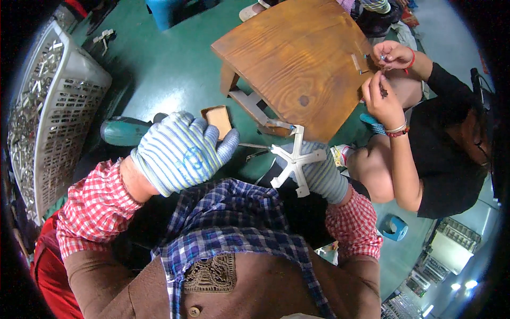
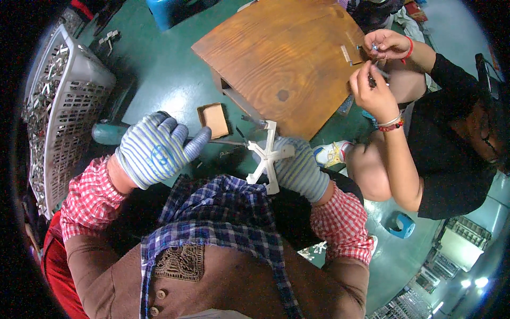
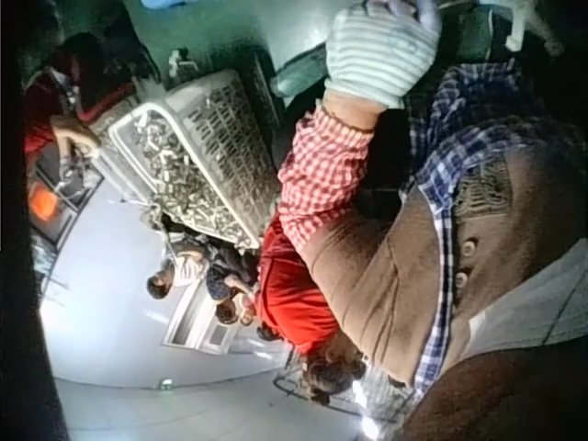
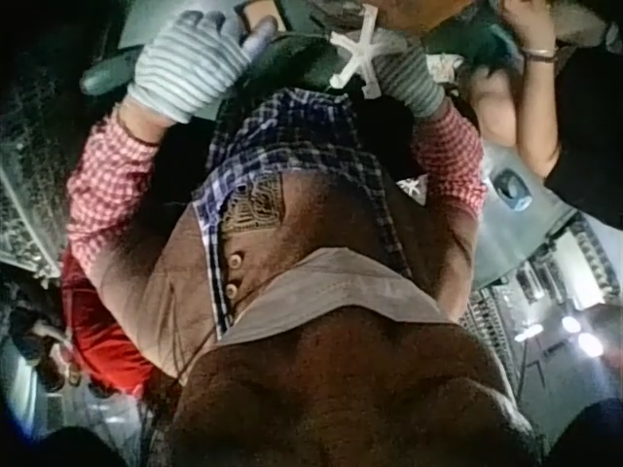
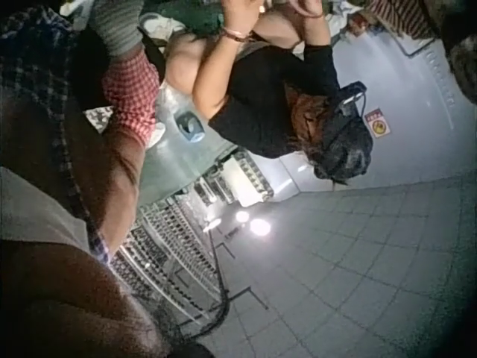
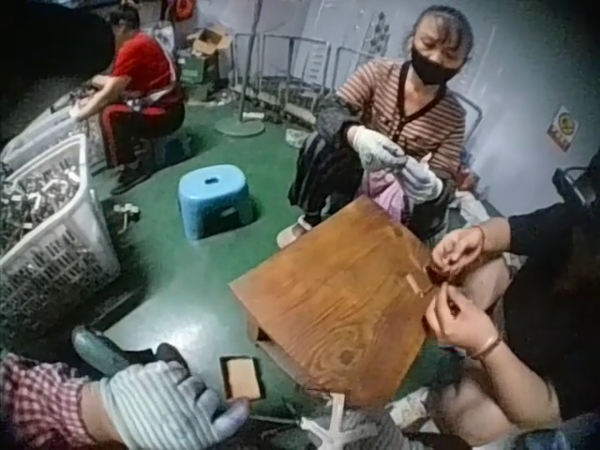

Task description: The person secures screws into a star-shaped plastic assembly using a screwdriver.

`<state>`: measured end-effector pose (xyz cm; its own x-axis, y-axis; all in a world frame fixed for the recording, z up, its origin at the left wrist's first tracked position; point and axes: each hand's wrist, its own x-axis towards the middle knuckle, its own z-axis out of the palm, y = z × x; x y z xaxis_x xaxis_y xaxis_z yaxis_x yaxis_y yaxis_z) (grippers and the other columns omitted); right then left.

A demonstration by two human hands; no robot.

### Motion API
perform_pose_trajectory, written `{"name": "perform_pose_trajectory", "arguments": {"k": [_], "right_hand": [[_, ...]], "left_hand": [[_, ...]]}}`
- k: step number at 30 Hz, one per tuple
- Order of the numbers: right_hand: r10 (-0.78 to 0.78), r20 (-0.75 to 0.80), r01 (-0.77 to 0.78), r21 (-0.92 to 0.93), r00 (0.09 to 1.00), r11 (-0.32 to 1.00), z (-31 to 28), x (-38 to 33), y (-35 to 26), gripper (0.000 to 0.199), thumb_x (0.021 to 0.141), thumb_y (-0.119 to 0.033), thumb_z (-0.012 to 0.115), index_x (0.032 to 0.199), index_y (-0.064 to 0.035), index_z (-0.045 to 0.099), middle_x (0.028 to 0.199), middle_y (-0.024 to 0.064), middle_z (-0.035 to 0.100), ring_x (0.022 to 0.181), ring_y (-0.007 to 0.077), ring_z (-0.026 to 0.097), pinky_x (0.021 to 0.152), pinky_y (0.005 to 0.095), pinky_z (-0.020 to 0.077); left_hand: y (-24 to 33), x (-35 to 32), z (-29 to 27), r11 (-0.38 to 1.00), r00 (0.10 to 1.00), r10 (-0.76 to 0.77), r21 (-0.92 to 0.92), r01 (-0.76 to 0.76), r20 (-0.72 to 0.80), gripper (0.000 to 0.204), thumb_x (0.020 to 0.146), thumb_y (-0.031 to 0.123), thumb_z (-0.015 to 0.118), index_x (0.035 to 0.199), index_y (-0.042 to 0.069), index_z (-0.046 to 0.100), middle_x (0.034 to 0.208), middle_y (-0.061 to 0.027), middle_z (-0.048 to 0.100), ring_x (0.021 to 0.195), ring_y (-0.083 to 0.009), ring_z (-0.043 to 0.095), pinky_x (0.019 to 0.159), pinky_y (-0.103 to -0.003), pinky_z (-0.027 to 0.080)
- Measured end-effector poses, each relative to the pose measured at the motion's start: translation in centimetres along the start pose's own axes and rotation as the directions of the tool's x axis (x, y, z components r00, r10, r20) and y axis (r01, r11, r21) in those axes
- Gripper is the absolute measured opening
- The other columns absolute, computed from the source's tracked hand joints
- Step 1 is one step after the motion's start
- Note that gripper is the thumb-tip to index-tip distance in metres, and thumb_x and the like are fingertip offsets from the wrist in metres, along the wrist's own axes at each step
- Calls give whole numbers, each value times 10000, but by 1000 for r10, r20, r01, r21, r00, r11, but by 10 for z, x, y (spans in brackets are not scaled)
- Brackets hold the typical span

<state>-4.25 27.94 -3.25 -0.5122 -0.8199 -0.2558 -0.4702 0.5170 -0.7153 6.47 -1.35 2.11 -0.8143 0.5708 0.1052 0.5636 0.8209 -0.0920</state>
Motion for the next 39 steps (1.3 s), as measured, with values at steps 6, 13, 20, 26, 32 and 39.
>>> {"name": "perform_pose_trajectory", "arguments": {"k": [6,13,20,26,32,39], "right_hand": [[80,-76,-46,373,994,927,-2,5,0,186,822,-161,618,979,-98,696,905,78,703,815,247,672,706,329,529],[-172,-426,211,45,888,976,-2,13,-2,198,809,-183,641,985,-113,700,830,67,685,747,250,660,627,353,514],[-346,-540,57,-480,767,876,-14,21,3,320,810,-270,672,1077,-94,663,950,67,694,804,236,669,659,330,528],[57,-515,111,289,855,951,-12,22,-22,383,789,-209,684,1145,-75,643,930,57,687,797,228,664,692,334,526],[-320,-481,114,-409,816,905,-27,26,-22,410,778,-160,672,1181,-91,637,882,49,682,745,223,649,647,323,501],[-306,-489,135,-355,817,925,-32,26,-32,458,747,-160,679,1200,-115,634,865,30,688,710,219,635,612,333,482]], "left_hand": [[-6,8,-12,999,999,38,22,-38,-28,308,744,130,607,1039,49,632,645,-53,547,566,-202,581,472,-309,433],[-9,11,-34,983,985,-173,52,174,-21,372,755,185,560,1121,154,620,670,-10,528,586,-185,551,514,-328,416],[-13,0,-29,714,912,-398,-592,374,97,378,839,142,598,1214,100,593,664,-101,575,562,-234,590,525,-345,451],[-3,5,-47,-435,823,-13,-744,506,568,345,1013,238,448,1307,74,524,671,-50,610,497,-92,577,481,-208,477],[-6,7,-46,-624,852,107,-633,459,512,392,1019,259,432,1336,32,475,695,-85,626,490,-130,604,474,-229,497],[-7,6,-46,-650,856,117,-613,450,504,388,1016,239,435,1336,24,476,698,-96,626,495,-141,610,466,-227,499]]}}
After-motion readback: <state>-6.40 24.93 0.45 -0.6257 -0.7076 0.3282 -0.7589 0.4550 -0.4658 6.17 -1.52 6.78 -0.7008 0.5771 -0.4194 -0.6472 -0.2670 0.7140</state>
